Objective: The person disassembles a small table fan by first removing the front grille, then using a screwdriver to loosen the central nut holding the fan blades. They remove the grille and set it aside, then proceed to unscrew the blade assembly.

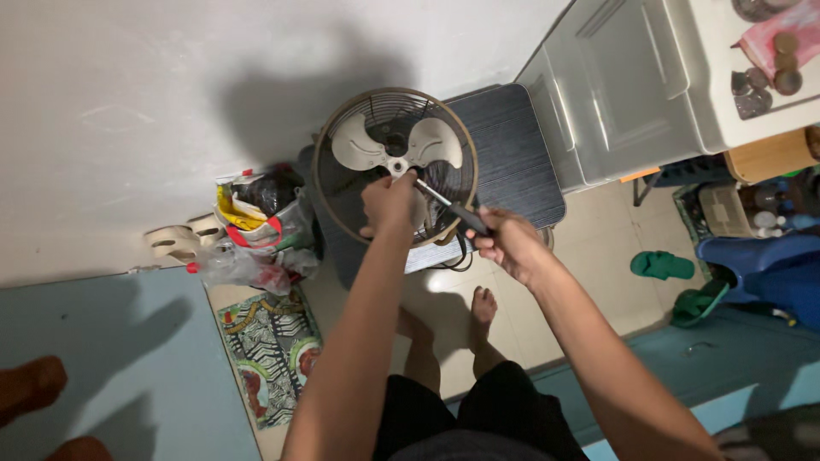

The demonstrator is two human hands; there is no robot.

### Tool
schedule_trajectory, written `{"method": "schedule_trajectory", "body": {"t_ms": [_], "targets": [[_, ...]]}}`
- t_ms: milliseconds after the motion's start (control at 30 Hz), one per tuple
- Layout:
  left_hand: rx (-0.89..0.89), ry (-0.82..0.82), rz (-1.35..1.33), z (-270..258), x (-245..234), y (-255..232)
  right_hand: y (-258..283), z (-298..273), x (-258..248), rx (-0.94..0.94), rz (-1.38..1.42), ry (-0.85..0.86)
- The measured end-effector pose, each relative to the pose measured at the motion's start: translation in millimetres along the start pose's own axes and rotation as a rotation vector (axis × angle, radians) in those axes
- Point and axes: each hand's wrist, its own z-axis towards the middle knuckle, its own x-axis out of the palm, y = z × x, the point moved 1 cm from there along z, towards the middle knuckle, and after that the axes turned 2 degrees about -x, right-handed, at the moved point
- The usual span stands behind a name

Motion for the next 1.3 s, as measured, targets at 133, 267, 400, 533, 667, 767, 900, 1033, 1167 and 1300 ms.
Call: {"method": "schedule_trajectory", "body": {"t_ms": [133, 267, 400, 533, 667, 767, 900, 1033, 1167, 1300], "targets": [[0.041, -0.004, -0.051, 3, 2, 3, -6, 9, -14, -0.135, -0.151, 0.003], [-0.017, -0.037, -0.013, 6, 3, 0, -10, 10, -24, -0.191, -0.269, 0.007], [-0.047, -0.049, -0.014, 11, 9, 2, -4, 0, -33, -0.253, -0.313, 0.032], [-0.003, -0.079, -0.132, 26, 16, 8, 9, -8, -33, -0.294, -0.459, -0.04], [0.097, -0.055, -0.34, 35, 24, 12, 17, -10, -32, -0.318, -0.562, -0.032], [0.094, -0.072, -0.322, 28, 22, 11, 18, -10, -36, -0.366, -0.546, 0.035], [0.082, -0.16, -0.232, 7, 19, 4, 17, 0, -45, -0.32, -0.512, 0.041], [0.111, -0.23, -0.173, -7, 20, -2, 10, 12, -63, -0.318, -0.541, 0.059], [0.133, -0.245, -0.138, -10, 24, -1, 2, 27, -73, -0.36, -0.487, 0.083], [0.167, -0.255, -0.203, -3, 30, 5, -2, 36, -80, -0.315, -0.438, 0.099]]}}
